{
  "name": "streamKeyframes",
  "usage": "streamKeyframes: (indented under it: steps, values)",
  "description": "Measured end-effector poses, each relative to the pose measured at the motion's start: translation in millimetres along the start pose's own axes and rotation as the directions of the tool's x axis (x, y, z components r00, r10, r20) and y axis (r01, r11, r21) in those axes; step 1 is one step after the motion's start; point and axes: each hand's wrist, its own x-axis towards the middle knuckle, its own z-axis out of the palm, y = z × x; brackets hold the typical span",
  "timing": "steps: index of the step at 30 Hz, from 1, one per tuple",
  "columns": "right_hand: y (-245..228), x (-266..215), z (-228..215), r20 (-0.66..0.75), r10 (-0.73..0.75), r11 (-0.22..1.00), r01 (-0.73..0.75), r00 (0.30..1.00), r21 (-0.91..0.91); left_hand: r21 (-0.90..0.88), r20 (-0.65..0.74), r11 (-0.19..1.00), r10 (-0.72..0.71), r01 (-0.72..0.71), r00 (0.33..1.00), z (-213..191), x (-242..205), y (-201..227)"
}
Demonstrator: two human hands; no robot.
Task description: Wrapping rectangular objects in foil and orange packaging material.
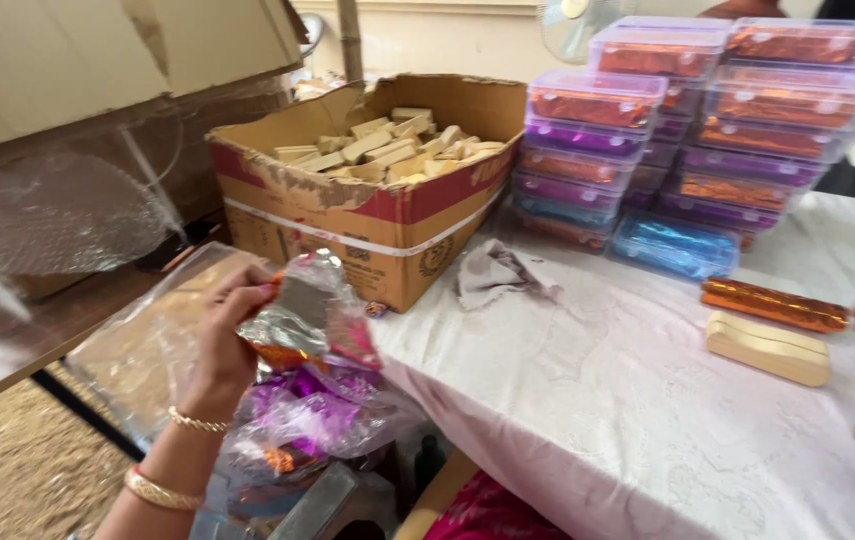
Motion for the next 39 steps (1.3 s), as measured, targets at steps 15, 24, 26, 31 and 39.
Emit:
streamKeyframes:
  steps: [15,24,26,31,39]
  values:
    - [-185.5,-10.3,66.9,0.511,0.191,0.922,-0.332,0.838,0.199,-0.164,0.605,0.893,-0.245,0.419,0.758,319.1,-30.9,-145.0]
    - [-173.8,-6.7,61.4,0.436,0.252,0.897,-0.377,0.864,0.231,-0.028,0.739,0.894,-0.282,0.447,0.612,409.2,-37.9,-131.8]
    - [-169.2,-6.9,61.9,0.388,0.163,0.939,-0.263,0.907,0.221,0.103,0.698,0.943,-0.295,0.316,0.653,411.9,-39.8,-125.7]
    - [-164.8,-6.5,58.3,0.368,0.268,0.92,-0.349,0.891,0.177,0.094,0.659,0.972,-0.222,0.214,0.718,407.7,-36.8,-177.2]
    - [-143.3,-4.1,43.9,0.276,0.336,0.929,-0.365,0.9,0.057,0.039,0.6,0.933,-0.308,0.357,0.739,395.5,-29.3,-186.1]
